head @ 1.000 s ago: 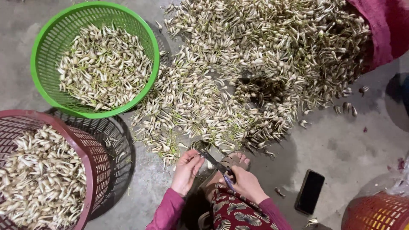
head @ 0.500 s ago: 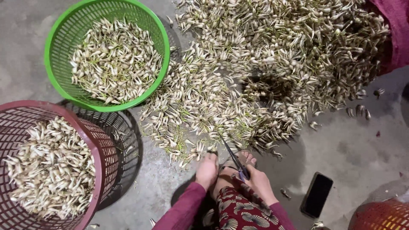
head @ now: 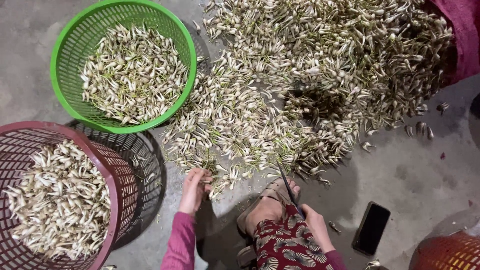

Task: Trimming the ends of flower buds with scissors and sorting them into baskets

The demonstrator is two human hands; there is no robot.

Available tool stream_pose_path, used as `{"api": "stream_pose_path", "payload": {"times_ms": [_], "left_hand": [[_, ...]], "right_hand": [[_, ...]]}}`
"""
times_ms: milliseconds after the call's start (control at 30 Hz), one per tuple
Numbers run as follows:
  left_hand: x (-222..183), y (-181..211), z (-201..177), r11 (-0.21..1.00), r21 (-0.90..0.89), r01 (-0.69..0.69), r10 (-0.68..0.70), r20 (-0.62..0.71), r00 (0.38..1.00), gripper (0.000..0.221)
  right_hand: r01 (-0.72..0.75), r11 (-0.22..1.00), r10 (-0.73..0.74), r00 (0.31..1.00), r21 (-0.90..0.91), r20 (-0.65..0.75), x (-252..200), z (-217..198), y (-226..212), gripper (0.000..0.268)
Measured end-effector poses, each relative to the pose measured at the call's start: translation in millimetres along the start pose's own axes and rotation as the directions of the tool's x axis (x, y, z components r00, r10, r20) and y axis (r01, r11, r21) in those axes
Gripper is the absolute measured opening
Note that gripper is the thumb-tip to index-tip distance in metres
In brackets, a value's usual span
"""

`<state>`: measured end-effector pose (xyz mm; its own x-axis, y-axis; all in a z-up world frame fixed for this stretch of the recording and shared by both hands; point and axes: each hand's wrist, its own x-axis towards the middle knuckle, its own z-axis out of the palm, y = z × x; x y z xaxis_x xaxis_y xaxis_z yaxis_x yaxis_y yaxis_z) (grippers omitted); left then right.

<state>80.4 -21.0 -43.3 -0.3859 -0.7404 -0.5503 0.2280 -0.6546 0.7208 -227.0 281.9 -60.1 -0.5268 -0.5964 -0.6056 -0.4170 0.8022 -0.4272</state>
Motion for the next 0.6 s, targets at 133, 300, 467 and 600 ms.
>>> {"api": "stream_pose_path", "payload": {"times_ms": [133, 300, 467, 600], "left_hand": [[9, 28, 21, 0.382, 0.893, 0.24, 0.156, -0.318, 0.935, 0.037], [31, -17, -2, 0.1, 0.988, 0.117, 0.418, -0.149, 0.896, 0.025], [31, -4, -38, 0.523, 0.847, 0.1, 0.165, -0.216, 0.962, 0.015], [16, 9, -43, 0.993, 0.117, 0.022, 0.01, -0.268, 0.963, 0.011]], "right_hand": [[-0.043, 0.999, 0.044, 0.998, -0.025, 0.034, 13, 16, 22, 0.018], [-0.1, 0.995, 0.101, 0.993, -0.024, 0.066, 1, 2, -5, 0.024], [-0.102, 0.992, 0.107, 0.992, -0.069, 0.073, 0, 0, 0, 0.014], [-0.132, 0.991, 0.132, 0.986, -0.008, 0.1, -13, -11, -20, 0.024]]}}
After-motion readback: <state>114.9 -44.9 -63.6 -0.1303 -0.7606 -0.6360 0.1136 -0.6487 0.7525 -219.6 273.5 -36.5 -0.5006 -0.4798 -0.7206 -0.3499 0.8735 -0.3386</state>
